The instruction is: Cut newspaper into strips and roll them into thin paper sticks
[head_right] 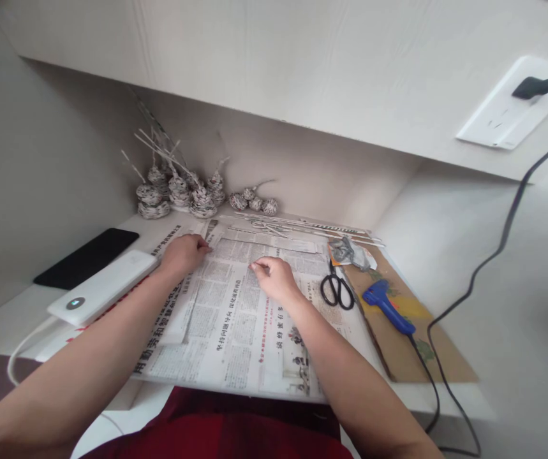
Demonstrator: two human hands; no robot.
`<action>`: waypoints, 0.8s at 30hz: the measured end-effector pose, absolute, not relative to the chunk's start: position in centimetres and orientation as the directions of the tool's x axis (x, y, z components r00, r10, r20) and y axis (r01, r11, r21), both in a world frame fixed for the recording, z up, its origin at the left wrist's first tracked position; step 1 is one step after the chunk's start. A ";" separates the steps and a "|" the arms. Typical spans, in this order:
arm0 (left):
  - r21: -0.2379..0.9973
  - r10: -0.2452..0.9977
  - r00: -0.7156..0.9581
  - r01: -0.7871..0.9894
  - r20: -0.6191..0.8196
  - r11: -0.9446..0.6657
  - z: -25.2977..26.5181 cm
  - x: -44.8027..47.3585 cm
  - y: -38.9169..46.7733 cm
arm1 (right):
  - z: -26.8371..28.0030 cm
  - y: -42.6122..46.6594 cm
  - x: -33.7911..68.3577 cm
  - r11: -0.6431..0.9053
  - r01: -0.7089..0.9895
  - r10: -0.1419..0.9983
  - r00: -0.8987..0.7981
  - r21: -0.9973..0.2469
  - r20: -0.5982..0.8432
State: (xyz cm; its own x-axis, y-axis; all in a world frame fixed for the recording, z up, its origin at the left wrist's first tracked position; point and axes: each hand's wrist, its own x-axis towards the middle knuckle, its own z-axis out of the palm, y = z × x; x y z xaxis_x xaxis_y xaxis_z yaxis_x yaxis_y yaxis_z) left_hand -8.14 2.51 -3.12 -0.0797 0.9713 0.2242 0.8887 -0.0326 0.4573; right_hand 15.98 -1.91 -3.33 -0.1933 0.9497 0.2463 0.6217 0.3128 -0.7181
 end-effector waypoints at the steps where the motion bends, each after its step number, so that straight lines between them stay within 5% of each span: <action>1: 0.496 0.955 -0.050 0.862 0.292 -0.107 -3.0 -7.8 2.4 | -3.4 -1.9 16.0 0.292 0.555 0.956 -0.180 -0.779 0.230; 5: 0.687 0.873 0.084 0.583 0.480 -0.434 -2.7 -5.7 1.1 | -3.4 -2.1 15.9 0.052 0.197 0.980 -0.200 -0.979 0.012; 10: 0.714 0.748 0.469 0.297 0.469 -0.634 -2.9 -3.0 -0.9 | -3.4 -2.1 16.0 -0.114 0.014 0.974 -0.194 -0.993 -0.115; 17: 0.892 0.865 0.424 0.228 0.269 -0.390 -2.9 -3.2 -0.8 | -4.0 -0.9 17.2 -0.126 -0.122 0.992 -0.007 -0.985 -0.126; 24: 0.983 0.780 0.624 0.104 0.055 -0.152 -1.9 -3.7 -0.9 | -2.3 -0.7 18.5 -0.150 -0.359 0.987 0.001 -0.921 -0.161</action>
State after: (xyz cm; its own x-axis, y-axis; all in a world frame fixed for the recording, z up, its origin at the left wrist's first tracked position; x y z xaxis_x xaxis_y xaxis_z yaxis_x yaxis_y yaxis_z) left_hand -3.71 -0.94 -1.88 0.6236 0.7798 0.0550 0.1036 -0.1522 0.9829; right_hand 18.50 -0.67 -2.32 0.0011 0.9870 -0.1610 -0.3594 -0.1498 -0.9211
